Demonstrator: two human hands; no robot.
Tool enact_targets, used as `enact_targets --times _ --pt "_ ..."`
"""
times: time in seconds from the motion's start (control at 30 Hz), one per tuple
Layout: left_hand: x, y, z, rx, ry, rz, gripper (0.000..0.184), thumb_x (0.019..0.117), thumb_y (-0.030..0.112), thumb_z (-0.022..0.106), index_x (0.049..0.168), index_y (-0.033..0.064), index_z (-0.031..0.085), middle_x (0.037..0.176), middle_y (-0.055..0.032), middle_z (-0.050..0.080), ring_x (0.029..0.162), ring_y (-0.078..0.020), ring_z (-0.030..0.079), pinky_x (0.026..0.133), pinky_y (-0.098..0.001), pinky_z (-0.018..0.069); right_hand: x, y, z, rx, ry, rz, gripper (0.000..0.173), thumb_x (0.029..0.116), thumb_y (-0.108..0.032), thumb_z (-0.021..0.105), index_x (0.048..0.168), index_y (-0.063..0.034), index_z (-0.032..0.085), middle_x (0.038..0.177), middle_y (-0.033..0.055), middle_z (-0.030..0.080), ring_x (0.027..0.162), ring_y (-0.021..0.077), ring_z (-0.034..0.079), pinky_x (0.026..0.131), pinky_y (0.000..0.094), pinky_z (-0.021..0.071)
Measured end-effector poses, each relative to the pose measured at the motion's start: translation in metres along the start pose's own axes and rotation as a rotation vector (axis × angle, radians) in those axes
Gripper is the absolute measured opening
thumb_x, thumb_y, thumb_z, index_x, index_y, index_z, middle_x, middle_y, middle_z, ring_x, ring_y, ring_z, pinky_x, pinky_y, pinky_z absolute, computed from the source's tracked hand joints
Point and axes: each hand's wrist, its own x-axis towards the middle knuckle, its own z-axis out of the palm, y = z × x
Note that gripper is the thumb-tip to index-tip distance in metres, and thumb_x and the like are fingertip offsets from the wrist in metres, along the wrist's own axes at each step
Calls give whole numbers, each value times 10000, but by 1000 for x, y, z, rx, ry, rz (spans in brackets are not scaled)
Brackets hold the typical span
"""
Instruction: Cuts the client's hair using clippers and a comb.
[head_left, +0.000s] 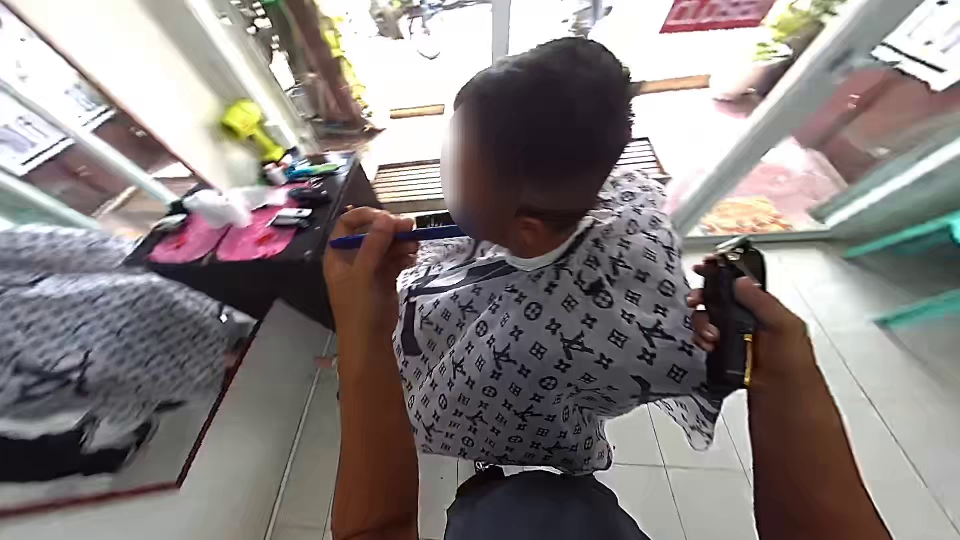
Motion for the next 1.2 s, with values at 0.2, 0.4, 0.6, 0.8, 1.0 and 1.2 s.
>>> enact_targets --times 0.2,0.4,0.6,0.8,1.0,1.2 --pt "37 -26 56 -115 -277 -43 44 1049 99 527 1053 119 566 919 -29 779 765 -107 750 661 -235 616 -28 17 90 31 5 53 628 922 -513 646 1364 -109 455 908 2 704 517 64 587 464 213 523" --pt "63 -24 46 52 -428 -88 121 997 106 645 1029 117 529 885 -13 769 741 -121 754 646 -264 631 -28 6 130 -58 -25 4 556 856 -366 772 1250 -54 533 852 33 686 586 115 644 561 263 588" --pt "86 -39 17 -38 -369 -232 73 1049 142 573 1073 141 505 940 -12 764 773 -100 741 682 -236 612 -15 -1 154 123 -134 73 424 932 -239 596 1322 -120 481 982 111 729 813 245 751 654 377 650" --pt "42 -65 19 424 -361 18 132 985 200 621 1036 96 557 616 81 553 487 -11 521 486 -194 460 18 -11 165 31 -46 9 436 987 -222 593 1383 -95 462 1034 139 683 796 258 725 643 404 639" --pt "11 -78 88 619 -191 280 330 943 368 709 928 51 617 662 17 560 580 -71 541 569 -276 458 31 -14 153 -111 5 18 441 983 -158 615 1389 -63 470 1069 140 669 837 267 722 660 433 641" --pt "10 -95 89 598 -93 288 259 924 289 720 904 69 584 668 38 534 571 -25 510 553 -218 430 38 -19 152 -129 -48 3 480 965 -104 656 1396 -36 457 1064 141 672 823 239 721 672 393 643"
